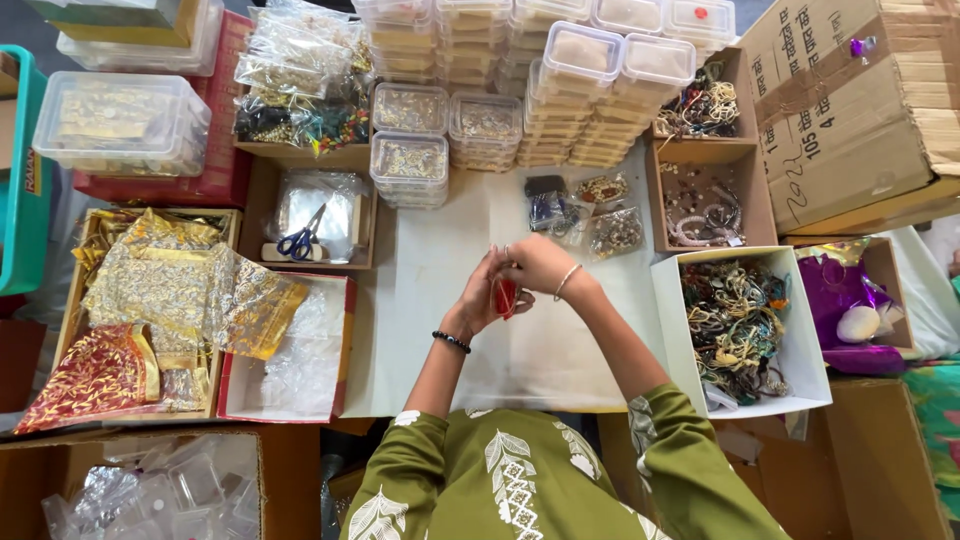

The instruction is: The person sorts through various jewelry items, including bracelets and necklaces, on a cluttered table. They pick up individual pieces, place them into small clear plastic bags, and arrange the packaged items on the table surface.

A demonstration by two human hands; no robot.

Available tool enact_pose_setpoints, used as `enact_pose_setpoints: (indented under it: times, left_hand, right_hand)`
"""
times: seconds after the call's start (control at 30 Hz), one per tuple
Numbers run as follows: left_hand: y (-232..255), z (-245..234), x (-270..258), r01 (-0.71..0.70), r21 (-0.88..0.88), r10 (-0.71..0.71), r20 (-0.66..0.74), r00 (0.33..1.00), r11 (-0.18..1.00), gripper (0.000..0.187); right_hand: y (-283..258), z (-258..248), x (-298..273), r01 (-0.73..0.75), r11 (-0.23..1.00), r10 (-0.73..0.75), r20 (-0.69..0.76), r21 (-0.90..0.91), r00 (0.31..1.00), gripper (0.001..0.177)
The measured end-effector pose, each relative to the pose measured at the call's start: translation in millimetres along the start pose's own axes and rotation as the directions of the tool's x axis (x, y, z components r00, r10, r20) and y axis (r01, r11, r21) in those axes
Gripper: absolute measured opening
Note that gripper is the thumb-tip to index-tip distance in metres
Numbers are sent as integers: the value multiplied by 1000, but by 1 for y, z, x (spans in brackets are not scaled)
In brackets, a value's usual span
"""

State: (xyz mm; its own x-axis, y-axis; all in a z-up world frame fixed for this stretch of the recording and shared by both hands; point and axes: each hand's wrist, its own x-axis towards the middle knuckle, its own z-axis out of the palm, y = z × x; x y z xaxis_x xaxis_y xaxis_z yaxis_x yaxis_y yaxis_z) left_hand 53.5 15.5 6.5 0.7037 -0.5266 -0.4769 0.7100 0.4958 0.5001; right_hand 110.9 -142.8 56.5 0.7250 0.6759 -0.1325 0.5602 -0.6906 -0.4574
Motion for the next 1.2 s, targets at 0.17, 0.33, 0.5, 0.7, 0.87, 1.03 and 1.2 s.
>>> enact_pose_setpoints:
  times: [0.17, 0.33, 0.5, 0.7, 0.87, 1.03, 1.2]
  left_hand:
    - [-6, 1, -5, -26, -102, 26, 3, 1000, 994, 73]
    - [-20, -15, 6, -23, -112, 16, -65, 998, 993, 61]
    - [-31, -29, 12, 30, -125, -32, -19, 999, 992, 57]
    - [-13, 11, -12, 87, -245, -102, -47, 994, 966, 63]
    - [-37, -24, 15, 66, -322, -82, -36, 996, 944, 60]
    - [-74, -97, 64, 26, -524, 138, 270, 953, 851, 47]
    - [-32, -45, 23, -322, -674, 155, -298, 942, 665, 40]
  right_hand:
    - [-18, -9, -4, 2, 973, 31, -139, 231, 990, 17]
    - [-3, -1, -8, 109, 977, -63, -241, 181, 968, 18]
    - [11, -7, -14, 55, 972, 16, -299, 228, 954, 15]
    - [-9, -5, -10, 47, 972, 17, -269, 230, 963, 15]
    - [-3, 2, -7, 59, 981, -6, -274, 185, 962, 16]
    - [-14, 10, -18, 80, 981, -10, -368, 175, 930, 14]
    - [-26, 56, -27, -22, 954, 169, -474, 299, 864, 19]
